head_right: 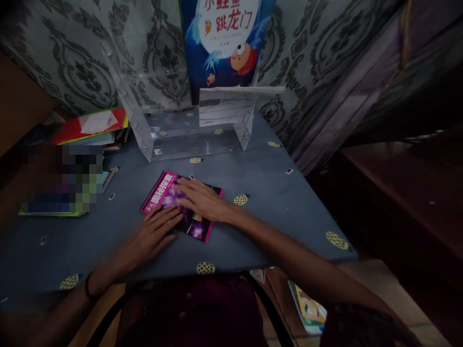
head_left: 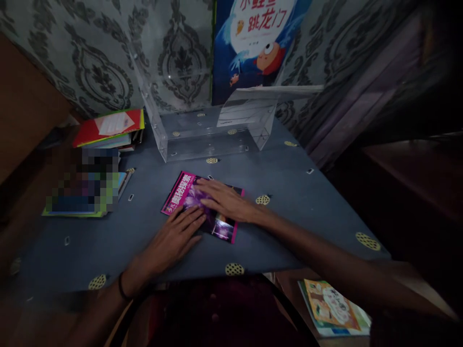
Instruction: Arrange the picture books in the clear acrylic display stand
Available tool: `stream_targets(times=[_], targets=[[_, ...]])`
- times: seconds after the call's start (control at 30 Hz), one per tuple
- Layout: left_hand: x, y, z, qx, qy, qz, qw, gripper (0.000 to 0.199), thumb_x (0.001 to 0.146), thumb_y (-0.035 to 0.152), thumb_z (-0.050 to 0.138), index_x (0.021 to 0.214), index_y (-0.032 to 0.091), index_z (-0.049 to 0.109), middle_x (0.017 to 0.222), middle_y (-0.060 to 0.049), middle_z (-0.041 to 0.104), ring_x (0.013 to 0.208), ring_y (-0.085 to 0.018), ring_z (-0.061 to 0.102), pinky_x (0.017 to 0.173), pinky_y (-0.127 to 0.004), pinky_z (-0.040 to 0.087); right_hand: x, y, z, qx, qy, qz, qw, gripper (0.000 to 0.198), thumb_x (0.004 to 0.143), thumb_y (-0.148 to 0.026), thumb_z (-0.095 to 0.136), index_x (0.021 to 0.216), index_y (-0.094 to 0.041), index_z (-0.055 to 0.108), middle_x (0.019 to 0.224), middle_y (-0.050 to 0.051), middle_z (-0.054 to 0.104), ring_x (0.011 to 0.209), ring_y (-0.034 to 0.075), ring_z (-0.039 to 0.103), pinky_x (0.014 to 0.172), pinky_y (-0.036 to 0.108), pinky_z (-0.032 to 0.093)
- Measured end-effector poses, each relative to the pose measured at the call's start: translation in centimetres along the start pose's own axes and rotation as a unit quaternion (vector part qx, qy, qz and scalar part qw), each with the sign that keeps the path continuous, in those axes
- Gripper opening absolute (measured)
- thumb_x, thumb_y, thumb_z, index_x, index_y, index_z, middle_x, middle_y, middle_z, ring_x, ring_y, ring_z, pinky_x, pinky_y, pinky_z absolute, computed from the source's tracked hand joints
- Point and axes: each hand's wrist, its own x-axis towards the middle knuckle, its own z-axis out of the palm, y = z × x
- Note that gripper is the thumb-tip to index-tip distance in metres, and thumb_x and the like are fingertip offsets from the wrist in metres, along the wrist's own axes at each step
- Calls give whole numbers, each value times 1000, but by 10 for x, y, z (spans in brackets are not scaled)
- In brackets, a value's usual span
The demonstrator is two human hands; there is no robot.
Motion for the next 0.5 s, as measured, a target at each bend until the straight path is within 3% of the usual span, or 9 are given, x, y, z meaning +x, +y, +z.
stream_targets(times=[0.13,0.27,0.37,0.5], targets=[[1,-19,-1,30,-11,-12,999,51,105,49,41,150,25,45,155,-8,51,148,-25,41,123,-54,31,-3,23,-9,-60,34,32,997,52,107,-45,38,149,-18,49,155,15,49,149,27,39,122,54,34],[11,-44,-7,77,-11,23,997,60,101,58,44,149,21,47,152,-13,53,145,-32,44,119,-57,33,-10,29,-4,-102,57,21,993,49,106,-44,39,144,-19,55,153,14,52,147,28,42,120,55,36],[18,-53,-12,105,-32,109,988,55,103,48,47,150,20,45,150,-15,55,143,-32,47,118,-52,37,-11,28,-1,-104,64,17,992,48,106,-45,39,145,-21,55,153,13,53,147,27,43,119,56,38],[19,-50,-18,138,-42,212,967,48,102,21,48,149,21,45,143,-14,61,136,-33,55,114,-49,43,-11,26,-3,-79,69,17,994,50,105,-47,38,143,-20,58,152,14,54,146,28,44,120,56,37]])
